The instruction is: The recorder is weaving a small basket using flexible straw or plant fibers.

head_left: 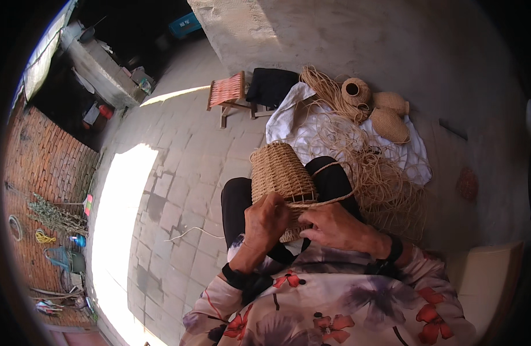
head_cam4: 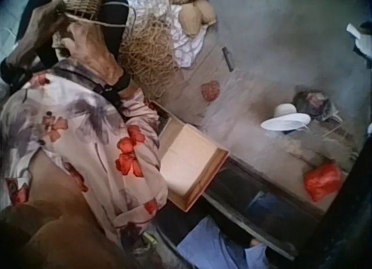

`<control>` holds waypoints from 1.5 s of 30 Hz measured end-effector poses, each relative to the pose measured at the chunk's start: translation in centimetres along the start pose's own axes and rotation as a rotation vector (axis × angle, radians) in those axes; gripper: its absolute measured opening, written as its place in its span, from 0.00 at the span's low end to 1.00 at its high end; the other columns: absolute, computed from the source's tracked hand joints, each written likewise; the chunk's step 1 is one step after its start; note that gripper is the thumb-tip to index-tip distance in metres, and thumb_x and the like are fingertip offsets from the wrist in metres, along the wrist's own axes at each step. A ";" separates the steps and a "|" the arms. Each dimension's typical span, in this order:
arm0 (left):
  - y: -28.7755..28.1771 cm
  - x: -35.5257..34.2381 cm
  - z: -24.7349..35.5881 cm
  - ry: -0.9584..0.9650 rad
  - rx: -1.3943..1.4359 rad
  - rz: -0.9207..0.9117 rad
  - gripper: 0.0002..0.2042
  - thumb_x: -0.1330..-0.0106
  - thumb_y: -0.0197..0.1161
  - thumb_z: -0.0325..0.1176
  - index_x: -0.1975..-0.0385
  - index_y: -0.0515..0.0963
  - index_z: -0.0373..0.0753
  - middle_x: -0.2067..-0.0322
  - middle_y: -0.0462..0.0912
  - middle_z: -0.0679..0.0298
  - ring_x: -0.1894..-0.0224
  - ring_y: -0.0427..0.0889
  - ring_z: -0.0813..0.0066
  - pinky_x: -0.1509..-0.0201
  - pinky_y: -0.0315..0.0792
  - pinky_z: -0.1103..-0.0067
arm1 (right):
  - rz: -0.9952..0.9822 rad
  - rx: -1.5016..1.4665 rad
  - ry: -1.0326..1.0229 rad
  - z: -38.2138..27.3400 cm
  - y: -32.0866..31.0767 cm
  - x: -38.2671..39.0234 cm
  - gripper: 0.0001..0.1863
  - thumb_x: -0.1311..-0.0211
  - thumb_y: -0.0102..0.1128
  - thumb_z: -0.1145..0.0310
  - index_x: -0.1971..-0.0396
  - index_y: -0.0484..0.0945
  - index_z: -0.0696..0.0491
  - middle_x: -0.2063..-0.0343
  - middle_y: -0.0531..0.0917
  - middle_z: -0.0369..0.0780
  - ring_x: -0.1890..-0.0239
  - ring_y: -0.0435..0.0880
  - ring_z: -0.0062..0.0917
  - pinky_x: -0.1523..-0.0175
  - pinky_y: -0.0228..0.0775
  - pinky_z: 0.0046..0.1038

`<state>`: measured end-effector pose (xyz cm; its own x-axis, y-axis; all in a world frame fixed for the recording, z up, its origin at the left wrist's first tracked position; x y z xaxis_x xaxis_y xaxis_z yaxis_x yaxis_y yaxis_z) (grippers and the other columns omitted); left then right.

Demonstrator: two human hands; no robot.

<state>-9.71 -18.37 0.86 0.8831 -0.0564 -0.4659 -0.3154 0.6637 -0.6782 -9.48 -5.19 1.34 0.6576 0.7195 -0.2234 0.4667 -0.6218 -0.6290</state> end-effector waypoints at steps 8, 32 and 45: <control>1.2 0.4 0.1 -0.037 -0.035 -0.067 0.04 0.46 0.59 0.23 0.75 0.70 0.37 0.79 0.77 0.54 0.77 0.80 0.56 0.75 0.73 0.69 | 0.267 0.043 -0.145 2.3 -4.4 -2.3 0.04 0.49 0.61 0.71 0.74 0.77 0.55 0.76 0.77 0.41 0.72 0.78 0.35 0.67 0.70 0.32; -2.7 -1.1 -3.3 -0.400 0.380 0.042 0.14 0.43 0.55 0.22 0.56 0.71 0.38 0.68 0.80 0.64 0.79 0.69 0.86 0.75 0.66 0.84 | 0.352 -0.401 0.272 9.5 -1.2 -2.1 0.07 0.49 0.54 0.70 0.76 0.75 0.59 0.82 0.77 0.38 0.80 0.76 0.19 0.75 0.67 0.24; -0.7 2.5 1.2 -0.065 0.119 -0.769 0.15 0.43 0.66 0.37 0.61 0.77 0.36 0.77 0.77 0.60 0.76 0.78 0.78 0.71 0.70 0.78 | 0.333 -1.198 0.452 10.0 2.3 -2.5 0.06 0.47 0.54 0.75 0.69 0.69 0.55 0.76 0.72 0.33 0.82 0.69 0.13 0.80 0.59 0.16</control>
<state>-6.87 -18.09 0.91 0.8582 -0.4917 0.1476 0.4300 0.5312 -0.7300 -15.94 -5.31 -7.02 0.8709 0.4591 0.1754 0.3219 -0.8025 0.5023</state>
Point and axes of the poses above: each hand's wrist, its own x-axis away from the middle knuckle, its own y-axis out of the palm, z = x × y, the point moved 8 cm from there along -x, towards the middle knuckle
